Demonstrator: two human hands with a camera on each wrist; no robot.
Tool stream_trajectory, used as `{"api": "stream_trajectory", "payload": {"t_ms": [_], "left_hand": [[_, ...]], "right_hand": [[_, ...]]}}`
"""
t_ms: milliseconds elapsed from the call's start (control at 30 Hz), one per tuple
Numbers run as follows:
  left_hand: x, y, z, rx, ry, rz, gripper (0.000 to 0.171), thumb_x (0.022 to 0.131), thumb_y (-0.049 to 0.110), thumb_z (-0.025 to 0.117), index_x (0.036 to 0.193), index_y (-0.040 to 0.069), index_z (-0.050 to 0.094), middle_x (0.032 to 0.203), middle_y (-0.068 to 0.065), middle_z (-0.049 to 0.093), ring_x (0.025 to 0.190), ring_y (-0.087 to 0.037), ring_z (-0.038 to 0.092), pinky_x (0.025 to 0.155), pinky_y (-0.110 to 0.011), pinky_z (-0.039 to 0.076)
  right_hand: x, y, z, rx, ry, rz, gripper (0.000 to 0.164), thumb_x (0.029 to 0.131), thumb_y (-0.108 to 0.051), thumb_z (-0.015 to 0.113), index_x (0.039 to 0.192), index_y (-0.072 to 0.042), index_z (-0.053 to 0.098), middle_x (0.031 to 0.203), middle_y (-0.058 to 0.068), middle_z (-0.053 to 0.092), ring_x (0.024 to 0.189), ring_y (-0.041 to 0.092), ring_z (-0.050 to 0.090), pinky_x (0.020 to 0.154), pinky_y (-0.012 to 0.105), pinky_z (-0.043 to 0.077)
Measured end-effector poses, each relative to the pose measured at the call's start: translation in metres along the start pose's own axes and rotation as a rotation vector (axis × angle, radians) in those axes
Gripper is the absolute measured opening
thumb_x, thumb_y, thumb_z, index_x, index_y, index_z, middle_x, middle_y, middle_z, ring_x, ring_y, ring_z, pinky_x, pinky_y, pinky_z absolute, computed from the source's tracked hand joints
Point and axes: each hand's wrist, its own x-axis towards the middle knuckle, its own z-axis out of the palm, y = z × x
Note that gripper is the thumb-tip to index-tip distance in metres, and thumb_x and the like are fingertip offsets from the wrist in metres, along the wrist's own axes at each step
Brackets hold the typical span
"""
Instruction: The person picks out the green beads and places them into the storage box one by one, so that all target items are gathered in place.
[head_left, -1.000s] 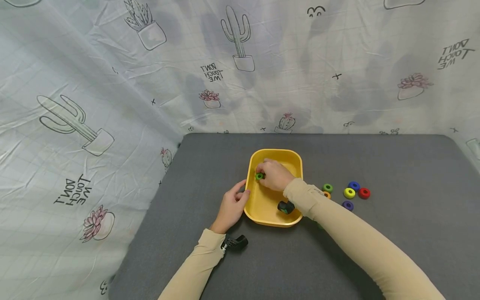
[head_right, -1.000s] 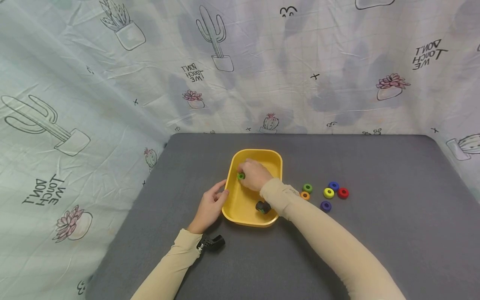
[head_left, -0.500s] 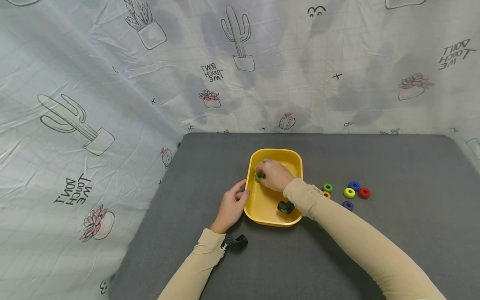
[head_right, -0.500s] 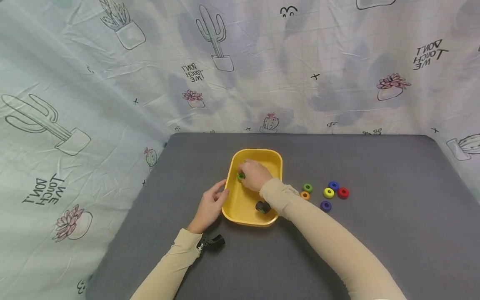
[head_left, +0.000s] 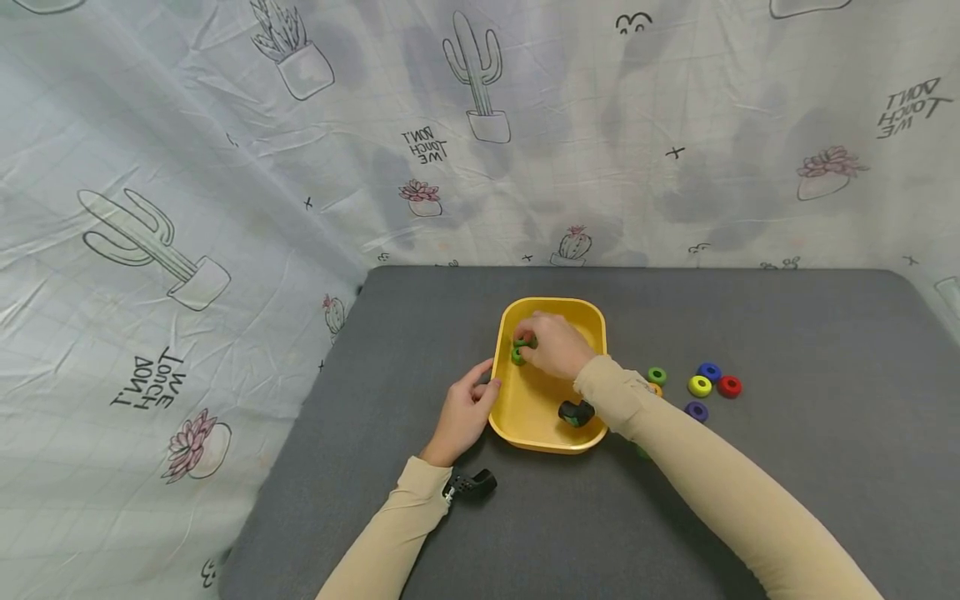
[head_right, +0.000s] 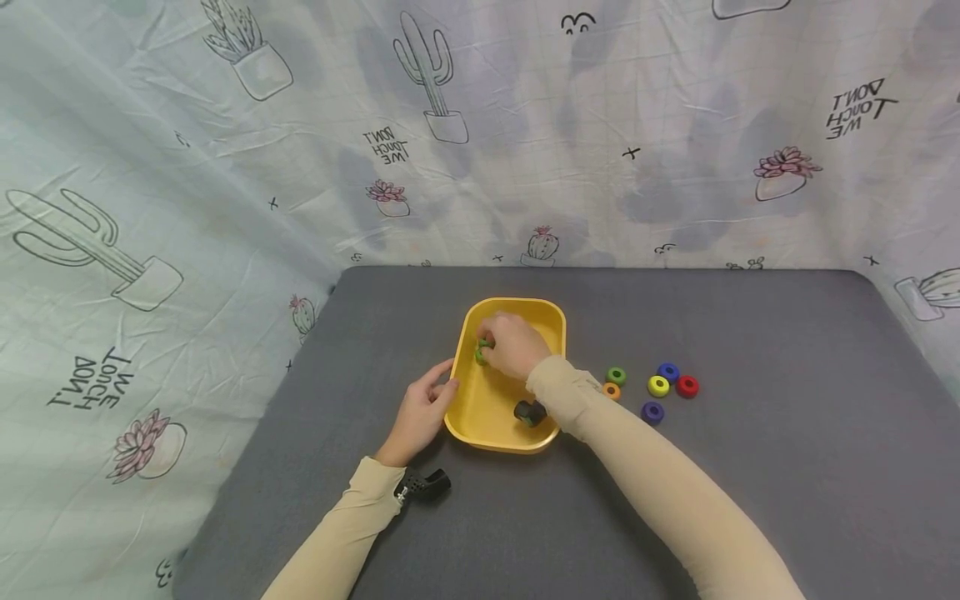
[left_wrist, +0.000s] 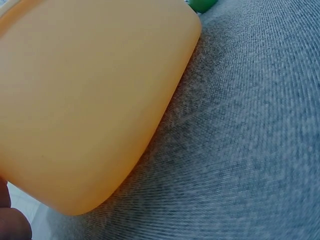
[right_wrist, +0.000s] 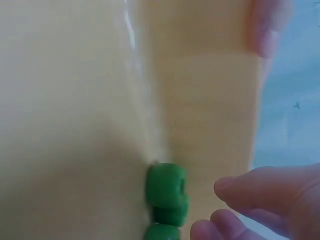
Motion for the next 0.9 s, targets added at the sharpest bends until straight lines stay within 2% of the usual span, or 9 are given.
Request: {"api": "stream_trajectory", "payload": {"t_ms": [267, 433, 533, 633, 733, 800, 900], "left_hand": [[0.0, 0.003, 0.002, -0.01, 0.018, -0.032, 0.045, 0.108, 0.015, 0.058, 0.15, 0.002, 0.053, 0.084, -0.019, 0.075, 0.059, -0.012, 0.053, 0.059, -0.021, 0.041], [-0.001, 0.001, 0.003, -0.007, 0.025, -0.038, 0.045, 0.108, 0.015, 0.058, 0.15, 0.003, 0.054, 0.085, -0.019, 0.076, 0.061, -0.014, 0.055, 0.06, -0.021, 0.041], [-0.001, 0.001, 0.004, 0.003, 0.034, -0.046, 0.044, 0.107, 0.012, 0.058, 0.15, 0.002, 0.053, 0.086, -0.02, 0.076, 0.064, -0.019, 0.058, 0.061, -0.021, 0.041], [-0.001, 0.003, 0.005, 0.015, 0.043, -0.051, 0.044, 0.107, 0.01, 0.057, 0.15, 0.0, 0.053, 0.091, -0.022, 0.077, 0.071, -0.028, 0.065, 0.064, -0.02, 0.044], [-0.003, 0.013, 0.005, 0.006, 0.048, -0.047, 0.044, 0.107, 0.008, 0.056, 0.149, -0.002, 0.052, 0.094, -0.025, 0.077, 0.077, -0.037, 0.068, 0.066, -0.019, 0.045], [-0.005, 0.019, 0.005, -0.002, 0.048, -0.037, 0.044, 0.107, 0.008, 0.056, 0.149, -0.004, 0.052, 0.095, -0.027, 0.076, 0.078, -0.04, 0.069, 0.066, -0.019, 0.045], [-0.005, 0.018, 0.005, 0.008, 0.048, -0.033, 0.044, 0.107, 0.008, 0.056, 0.149, -0.004, 0.052, 0.094, -0.026, 0.076, 0.073, -0.036, 0.066, 0.064, -0.02, 0.044]], "right_hand": [[-0.012, -0.008, -0.026, 0.104, 0.056, 0.012, 0.023, 0.096, -0.012, 0.074, 0.117, -0.002, 0.076, 0.103, 0.01, 0.071, 0.085, 0.022, 0.062, 0.079, 0.038, 0.054], [-0.03, -0.015, -0.05, 0.144, 0.115, 0.01, 0.025, 0.096, -0.015, 0.075, 0.119, -0.005, 0.075, 0.108, 0.01, 0.072, 0.086, 0.023, 0.062, 0.076, 0.037, 0.052], [-0.041, -0.016, -0.061, 0.17, 0.158, -0.005, 0.024, 0.096, -0.014, 0.075, 0.119, -0.007, 0.075, 0.112, 0.011, 0.072, 0.089, 0.025, 0.064, 0.077, 0.038, 0.054], [-0.053, -0.013, -0.069, 0.181, 0.193, -0.009, 0.022, 0.096, -0.014, 0.075, 0.117, -0.008, 0.076, 0.11, 0.01, 0.073, 0.089, 0.024, 0.065, 0.077, 0.039, 0.054], [-0.065, -0.009, -0.075, 0.171, 0.224, -0.009, 0.02, 0.096, -0.014, 0.075, 0.116, -0.008, 0.076, 0.108, 0.008, 0.073, 0.088, 0.023, 0.066, 0.076, 0.038, 0.054], [-0.072, -0.006, -0.078, 0.153, 0.246, -0.015, 0.019, 0.096, -0.013, 0.076, 0.114, -0.008, 0.077, 0.108, 0.008, 0.073, 0.087, 0.022, 0.066, 0.075, 0.036, 0.054], [-0.082, -0.003, -0.083, 0.137, 0.276, -0.023, 0.017, 0.096, -0.013, 0.076, 0.112, -0.009, 0.077, 0.106, 0.006, 0.073, 0.085, 0.019, 0.065, 0.071, 0.033, 0.052]]}}
